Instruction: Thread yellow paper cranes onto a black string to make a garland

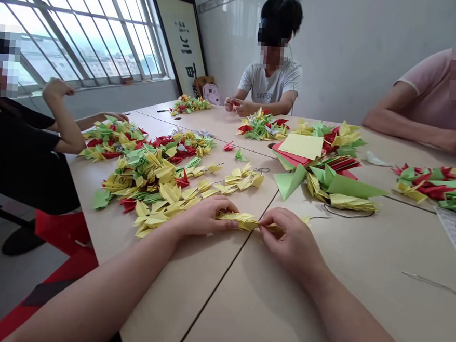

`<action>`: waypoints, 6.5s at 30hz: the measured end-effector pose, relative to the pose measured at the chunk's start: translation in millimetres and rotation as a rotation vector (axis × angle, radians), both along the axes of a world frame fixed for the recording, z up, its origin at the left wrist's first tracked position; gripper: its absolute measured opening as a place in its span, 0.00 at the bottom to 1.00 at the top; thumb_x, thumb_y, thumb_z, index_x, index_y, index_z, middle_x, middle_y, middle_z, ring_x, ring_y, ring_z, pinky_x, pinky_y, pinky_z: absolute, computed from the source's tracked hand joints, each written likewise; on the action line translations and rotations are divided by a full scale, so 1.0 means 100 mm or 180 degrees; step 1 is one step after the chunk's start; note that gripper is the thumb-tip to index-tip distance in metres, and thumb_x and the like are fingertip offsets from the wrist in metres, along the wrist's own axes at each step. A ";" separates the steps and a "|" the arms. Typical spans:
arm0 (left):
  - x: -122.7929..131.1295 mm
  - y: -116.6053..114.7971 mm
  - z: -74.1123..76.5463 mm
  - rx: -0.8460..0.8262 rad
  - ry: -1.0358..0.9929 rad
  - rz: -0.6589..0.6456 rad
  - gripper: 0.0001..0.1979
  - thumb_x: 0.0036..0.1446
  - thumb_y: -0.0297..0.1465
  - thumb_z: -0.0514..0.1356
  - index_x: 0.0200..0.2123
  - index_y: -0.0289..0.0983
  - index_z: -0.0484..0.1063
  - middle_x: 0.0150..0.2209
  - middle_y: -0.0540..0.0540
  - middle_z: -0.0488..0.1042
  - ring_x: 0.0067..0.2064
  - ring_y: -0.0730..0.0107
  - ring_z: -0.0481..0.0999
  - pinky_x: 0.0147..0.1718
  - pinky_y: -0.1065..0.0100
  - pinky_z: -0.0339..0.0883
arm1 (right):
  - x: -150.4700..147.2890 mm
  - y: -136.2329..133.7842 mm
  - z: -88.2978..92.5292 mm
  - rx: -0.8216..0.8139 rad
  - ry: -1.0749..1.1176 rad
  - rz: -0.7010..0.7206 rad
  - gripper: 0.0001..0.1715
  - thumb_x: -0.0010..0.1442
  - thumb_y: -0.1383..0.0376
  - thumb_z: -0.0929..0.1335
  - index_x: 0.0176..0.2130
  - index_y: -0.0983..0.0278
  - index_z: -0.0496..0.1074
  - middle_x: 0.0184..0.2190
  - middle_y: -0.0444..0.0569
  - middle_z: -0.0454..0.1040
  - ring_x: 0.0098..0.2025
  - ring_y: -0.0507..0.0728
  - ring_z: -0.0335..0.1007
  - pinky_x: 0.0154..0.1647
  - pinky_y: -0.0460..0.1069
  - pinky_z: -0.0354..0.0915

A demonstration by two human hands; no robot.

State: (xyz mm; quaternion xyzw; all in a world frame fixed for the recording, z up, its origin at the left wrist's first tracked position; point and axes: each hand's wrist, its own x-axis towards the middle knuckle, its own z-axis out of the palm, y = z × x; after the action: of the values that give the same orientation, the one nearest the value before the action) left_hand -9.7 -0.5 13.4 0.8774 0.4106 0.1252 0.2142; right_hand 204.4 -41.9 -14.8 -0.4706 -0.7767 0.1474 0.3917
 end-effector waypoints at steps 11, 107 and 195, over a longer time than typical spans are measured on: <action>0.00 0.02 -0.03 -0.0104 -0.0019 0.0050 0.18 0.51 0.45 0.55 0.40 0.40 0.70 0.39 0.48 0.70 0.42 0.68 0.67 0.41 0.69 0.61 | -0.01 0.00 0.01 0.0102 -0.0039 -0.0030 0.03 0.51 0.69 0.64 0.27 0.62 0.66 0.29 0.47 0.71 0.32 0.54 0.67 0.31 0.48 0.66; -0.02 0.06 -0.03 -0.0123 -0.0188 -0.0300 0.15 0.51 0.41 0.56 0.38 0.39 0.72 0.36 0.48 0.70 0.39 0.71 0.68 0.38 0.72 0.60 | 0.01 -0.01 0.05 0.0330 0.0195 -0.0020 0.07 0.52 0.73 0.64 0.30 0.61 0.65 0.32 0.48 0.70 0.37 0.55 0.66 0.37 0.51 0.65; 0.01 0.06 -0.04 -0.0008 -0.0046 -0.0244 0.17 0.51 0.44 0.56 0.38 0.38 0.70 0.37 0.47 0.71 0.40 0.69 0.68 0.39 0.70 0.60 | -0.03 0.00 0.08 -0.0411 -0.0384 0.0566 0.04 0.54 0.67 0.65 0.32 0.61 0.70 0.34 0.48 0.73 0.39 0.55 0.67 0.41 0.51 0.64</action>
State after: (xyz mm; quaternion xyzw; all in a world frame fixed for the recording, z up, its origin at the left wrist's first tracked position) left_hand -8.3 5.7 9.7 0.8913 0.3753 0.1227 0.2229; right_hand 201.7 -42.3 -6.7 -0.4321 -0.8264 0.2026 0.2986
